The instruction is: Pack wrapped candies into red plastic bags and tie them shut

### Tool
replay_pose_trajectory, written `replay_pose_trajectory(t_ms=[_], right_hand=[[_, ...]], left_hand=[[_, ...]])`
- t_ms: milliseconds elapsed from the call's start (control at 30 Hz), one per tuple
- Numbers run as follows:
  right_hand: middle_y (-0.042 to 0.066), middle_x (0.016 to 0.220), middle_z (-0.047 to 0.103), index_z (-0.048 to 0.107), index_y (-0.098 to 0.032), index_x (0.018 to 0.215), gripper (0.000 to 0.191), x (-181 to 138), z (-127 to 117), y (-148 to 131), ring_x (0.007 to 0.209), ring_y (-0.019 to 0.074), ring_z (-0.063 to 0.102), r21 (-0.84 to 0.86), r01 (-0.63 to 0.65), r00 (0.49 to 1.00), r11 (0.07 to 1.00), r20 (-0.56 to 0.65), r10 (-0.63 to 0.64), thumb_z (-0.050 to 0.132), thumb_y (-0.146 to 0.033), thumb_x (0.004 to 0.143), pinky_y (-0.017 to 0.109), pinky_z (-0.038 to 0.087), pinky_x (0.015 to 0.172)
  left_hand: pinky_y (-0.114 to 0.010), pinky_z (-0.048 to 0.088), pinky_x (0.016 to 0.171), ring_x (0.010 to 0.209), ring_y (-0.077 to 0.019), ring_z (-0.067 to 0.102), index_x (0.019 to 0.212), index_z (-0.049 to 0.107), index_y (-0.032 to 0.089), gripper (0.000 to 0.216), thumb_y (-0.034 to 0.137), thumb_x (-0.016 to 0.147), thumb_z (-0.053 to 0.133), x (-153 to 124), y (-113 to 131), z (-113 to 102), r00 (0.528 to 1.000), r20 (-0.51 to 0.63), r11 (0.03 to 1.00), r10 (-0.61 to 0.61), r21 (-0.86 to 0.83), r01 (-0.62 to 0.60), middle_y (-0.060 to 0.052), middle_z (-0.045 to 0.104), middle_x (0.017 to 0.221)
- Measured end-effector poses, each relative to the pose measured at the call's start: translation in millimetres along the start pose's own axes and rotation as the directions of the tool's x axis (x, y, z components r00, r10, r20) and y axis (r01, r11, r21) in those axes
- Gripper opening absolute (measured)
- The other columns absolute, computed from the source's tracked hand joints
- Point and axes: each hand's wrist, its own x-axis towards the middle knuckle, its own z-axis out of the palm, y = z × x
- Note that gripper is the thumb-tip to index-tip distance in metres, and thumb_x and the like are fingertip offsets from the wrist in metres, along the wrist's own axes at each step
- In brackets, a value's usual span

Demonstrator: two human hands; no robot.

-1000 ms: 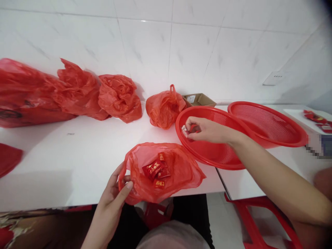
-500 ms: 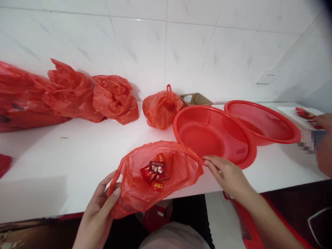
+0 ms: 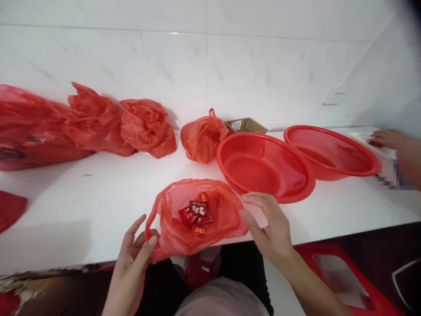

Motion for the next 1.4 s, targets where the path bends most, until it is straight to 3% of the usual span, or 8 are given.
replay_pose_trajectory(t_ms=[233,333,467,600,700,1033,1233,1400], right_hand=[[0.007,0.117,0.060,0.047,-0.033,0.126,0.037,-6.1,9.3,8.8,0.103,0.0268,0.063,0.003,-0.125,0.975,0.992,0.185,0.122,0.050,-0.035,0.089,0.047,0.055,0.086],[0.004,0.095,0.066,0.051,-0.031,0.121,0.033,34.0,-19.8,3.3,0.073,0.0204,0.066,0.084,-0.194,0.967,0.977,0.186,0.176,0.054,-0.036,0.088,0.037,0.057,0.064],[0.001,0.086,0.065,0.051,-0.030,0.119,0.033,108.3,-49.4,-29.7,0.065,0.0149,0.063,0.224,-0.076,0.997,0.972,0.047,0.067,0.057,-0.031,0.086,0.029,0.051,0.057],[-0.001,0.079,0.063,0.059,-0.024,0.106,0.024,154.6,-49.9,-53.7,0.059,0.0112,0.058,0.232,-0.024,0.967,0.973,0.254,-0.037,0.060,-0.022,0.081,0.024,0.046,0.051],[-0.003,0.076,0.063,0.059,-0.024,0.107,0.026,167.0,-50.4,-61.1,0.054,0.0085,0.055,0.244,0.017,0.966,0.970,0.247,-0.079,0.059,-0.019,0.082,0.021,0.042,0.048],[-0.004,0.066,0.060,0.065,-0.025,0.091,0.018,194.2,-53.4,-64.3,0.055,0.0106,0.056,0.248,0.109,0.770,0.962,0.591,-0.240,0.073,-0.021,0.076,0.024,0.044,0.050],[-0.003,0.067,0.059,0.064,-0.022,0.085,0.018,199.1,-39.7,-95.7,0.066,0.0129,0.060,0.410,0.084,0.781,0.908,0.539,-0.316,0.075,-0.016,0.073,0.025,0.047,0.058],[-0.004,0.068,0.059,0.059,-0.020,0.084,0.013,191.3,2.4,-135.2,0.061,0.0094,0.055,0.509,0.126,0.678,0.852,0.582,-0.448,0.067,-0.014,0.076,0.023,0.044,0.055]], left_hand=[[-0.017,0.044,0.050,0.055,-0.0070,0.048,0.074,0.063,0.018,0.029,0.037,0.064,0.083,-5.1,-10.1,-31.8,0.999,0.049,1.000,-0.015,-0.010,0.016,0.004,0.059,0.069],[-0.018,0.045,0.051,0.053,-0.0072,0.050,0.072,0.066,0.019,0.028,0.034,0.059,0.086,12.5,29.3,-39.2,0.985,-0.047,0.983,0.165,-0.071,-0.168,0.005,0.061,0.064],[-0.019,0.045,0.054,0.055,-0.0078,0.053,0.069,0.067,0.017,0.021,0.027,0.062,0.084,34.5,105.4,-21.6,0.852,-0.059,0.830,0.519,-0.202,-0.520,0.005,0.064,0.060],[-0.029,0.051,0.080,0.083,-0.0146,0.063,0.076,0.069,0.018,0.006,0.022,0.076,0.075,35.0,146.6,4.8,0.766,0.111,0.750,0.633,-0.334,-0.571,0.002,0.071,0.079],[-0.035,0.049,0.089,0.092,-0.0176,0.064,0.082,0.071,0.018,0.002,0.020,0.080,0.071,28.0,153.3,14.6,0.724,0.136,0.716,0.676,-0.353,-0.602,0.000,0.073,0.089],[-0.044,0.046,0.096,0.103,-0.0248,0.064,0.102,0.071,0.020,0.026,0.025,0.076,0.075,25.7,160.1,26.0,0.685,0.277,0.738,0.674,-0.294,-0.607,-0.007,0.069,0.109],[-0.031,0.053,0.068,0.067,-0.0165,0.065,0.136,0.048,0.030,0.071,0.022,0.072,0.077,45.2,157.4,29.8,0.721,0.615,0.896,0.319,0.052,-0.441,-0.001,0.067,0.078],[-0.023,0.043,0.047,0.051,-0.0130,0.053,0.088,0.072,0.018,0.025,0.019,0.065,0.079,48.6,151.4,57.8,0.698,0.716,0.859,0.031,0.338,-0.385,0.001,0.055,0.059]])
